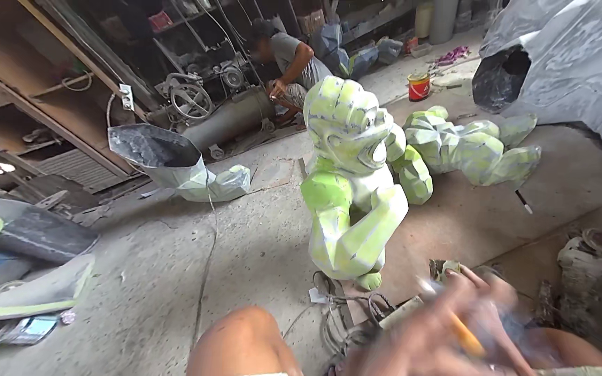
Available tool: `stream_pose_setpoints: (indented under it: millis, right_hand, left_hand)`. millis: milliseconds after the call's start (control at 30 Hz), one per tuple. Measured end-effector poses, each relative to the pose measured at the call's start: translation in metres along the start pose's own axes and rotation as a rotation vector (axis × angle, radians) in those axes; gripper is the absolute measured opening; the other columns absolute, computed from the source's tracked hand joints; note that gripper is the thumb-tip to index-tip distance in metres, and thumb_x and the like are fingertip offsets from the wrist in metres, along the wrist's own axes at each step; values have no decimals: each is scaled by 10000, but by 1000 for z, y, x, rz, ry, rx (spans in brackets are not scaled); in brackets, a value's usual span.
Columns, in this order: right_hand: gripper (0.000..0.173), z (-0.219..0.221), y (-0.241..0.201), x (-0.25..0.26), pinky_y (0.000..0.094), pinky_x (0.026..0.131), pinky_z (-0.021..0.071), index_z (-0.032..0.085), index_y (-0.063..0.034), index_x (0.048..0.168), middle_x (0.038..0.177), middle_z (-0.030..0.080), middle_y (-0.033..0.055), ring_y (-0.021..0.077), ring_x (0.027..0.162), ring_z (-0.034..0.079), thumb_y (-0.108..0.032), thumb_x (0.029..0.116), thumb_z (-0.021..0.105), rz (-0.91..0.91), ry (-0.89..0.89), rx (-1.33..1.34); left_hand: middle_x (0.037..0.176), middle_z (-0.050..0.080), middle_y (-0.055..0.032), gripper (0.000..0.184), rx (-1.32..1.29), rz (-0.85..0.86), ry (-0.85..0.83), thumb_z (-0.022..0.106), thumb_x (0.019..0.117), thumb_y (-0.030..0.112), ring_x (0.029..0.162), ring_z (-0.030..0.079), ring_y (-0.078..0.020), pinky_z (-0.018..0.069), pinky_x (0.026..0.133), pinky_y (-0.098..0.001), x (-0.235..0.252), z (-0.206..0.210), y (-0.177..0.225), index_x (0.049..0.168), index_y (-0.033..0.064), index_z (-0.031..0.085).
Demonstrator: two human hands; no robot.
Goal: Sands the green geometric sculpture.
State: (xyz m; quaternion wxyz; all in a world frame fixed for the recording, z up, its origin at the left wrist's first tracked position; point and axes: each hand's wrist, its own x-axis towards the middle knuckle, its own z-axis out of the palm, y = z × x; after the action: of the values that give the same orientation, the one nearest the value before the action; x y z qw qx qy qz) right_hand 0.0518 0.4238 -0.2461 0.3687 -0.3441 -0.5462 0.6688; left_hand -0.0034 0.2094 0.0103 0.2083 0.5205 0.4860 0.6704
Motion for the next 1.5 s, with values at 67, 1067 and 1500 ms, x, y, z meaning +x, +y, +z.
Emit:
stream_pose_setpoints:
  millis: [67, 1067, 1500]
  right_hand:
    - [226, -2, 11, 5, 310, 777, 595, 708, -13, 1062, 902, 726, 52, 121, 829, 694, -119, 1005, 518, -45, -10, 25]
    - [252, 10, 1, -2, 372, 783, 625, 705, 46, 1093, 927, 738, 141, 205, 836, 726, -104, 1053, 505, 128, -65, 112]
    - [246, 74, 60, 28, 328, 858, 625, 737, -23, 1195, 1013, 777, 75, 153, 925, 745, -91, 985, 627, 61, -295, -226]
  left_hand:
    - [1430, 597, -184, 762, 410, 53, 76, 752, 904, 81, 1039, 742, -271, 678, 814, -417, 26, -17, -52, 1553, 23, 358]
    - [1736, 74, -67, 1440, 1731, -323, -66, 911, 616, 103, 784, 698, -330, 576, 667, -529, 216, -128, -172, 1661, 173, -77]
    - [1704, 220, -53, 1367, 1711, -369, -47, 851, 627, 88, 797, 694, -314, 557, 627, -529, 273, -188, -176, 1666, 164, -34]
